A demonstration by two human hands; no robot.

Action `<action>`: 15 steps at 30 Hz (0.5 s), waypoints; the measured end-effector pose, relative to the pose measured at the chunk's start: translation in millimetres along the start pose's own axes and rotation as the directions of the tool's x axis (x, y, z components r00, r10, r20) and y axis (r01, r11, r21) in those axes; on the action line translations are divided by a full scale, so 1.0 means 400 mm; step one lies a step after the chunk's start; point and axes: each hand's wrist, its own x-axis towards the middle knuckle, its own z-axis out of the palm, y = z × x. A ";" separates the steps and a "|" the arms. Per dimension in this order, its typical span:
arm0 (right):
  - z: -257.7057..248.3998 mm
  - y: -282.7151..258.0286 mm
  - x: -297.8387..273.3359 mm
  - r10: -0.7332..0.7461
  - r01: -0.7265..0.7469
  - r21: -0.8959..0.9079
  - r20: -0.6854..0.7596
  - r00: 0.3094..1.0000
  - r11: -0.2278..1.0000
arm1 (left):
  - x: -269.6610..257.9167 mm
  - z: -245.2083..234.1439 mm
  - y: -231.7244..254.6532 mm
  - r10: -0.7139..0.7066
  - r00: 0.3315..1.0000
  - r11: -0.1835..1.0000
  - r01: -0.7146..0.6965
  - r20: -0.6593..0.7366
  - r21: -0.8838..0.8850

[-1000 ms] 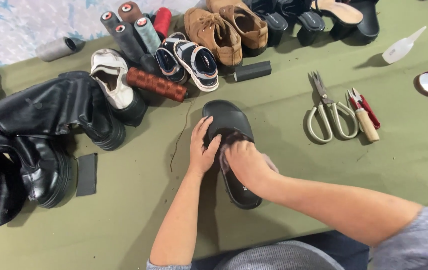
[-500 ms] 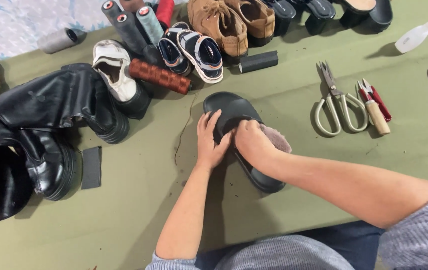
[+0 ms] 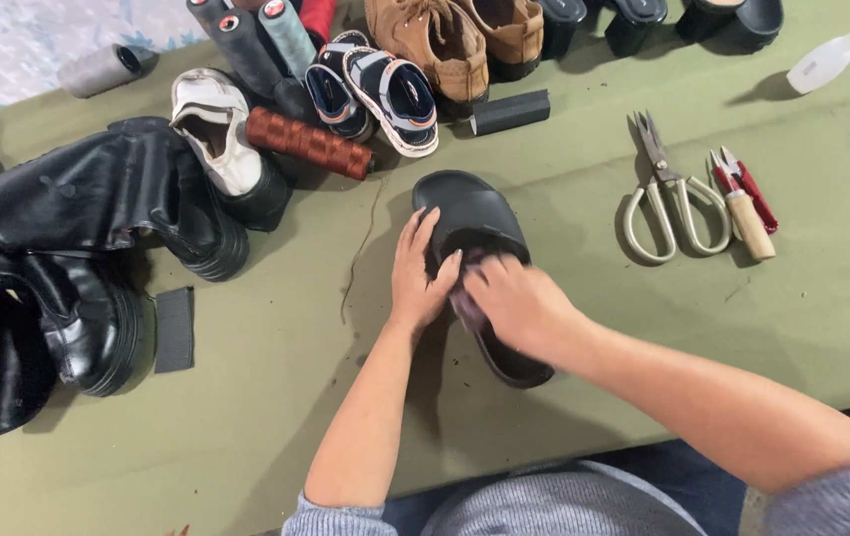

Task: The person cleans a black slide sandal with a red and white logo using a purple cloth, wiping the exterior and interior surfaces. They then place the sandal aside and pick up a plain black slide sandal to clean it in the same manner.

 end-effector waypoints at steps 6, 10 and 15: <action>0.084 -0.006 0.037 0.070 -0.048 0.112 -0.201 0.977 0.993 | -0.001 0.010 -0.017 0.067 0.998 0.978 -0.062 -0.016 0.202; 0.055 -0.054 -0.106 0.020 -0.006 0.236 -0.061 0.998 0.972 | -0.022 0.053 -0.001 0.154 0.982 0.849 -0.076 -0.107 0.523; 0.044 -0.039 -0.123 -0.022 0.038 0.261 -0.061 0.998 0.965 | -0.028 0.064 0.026 0.224 0.969 0.775 -0.116 -0.099 0.621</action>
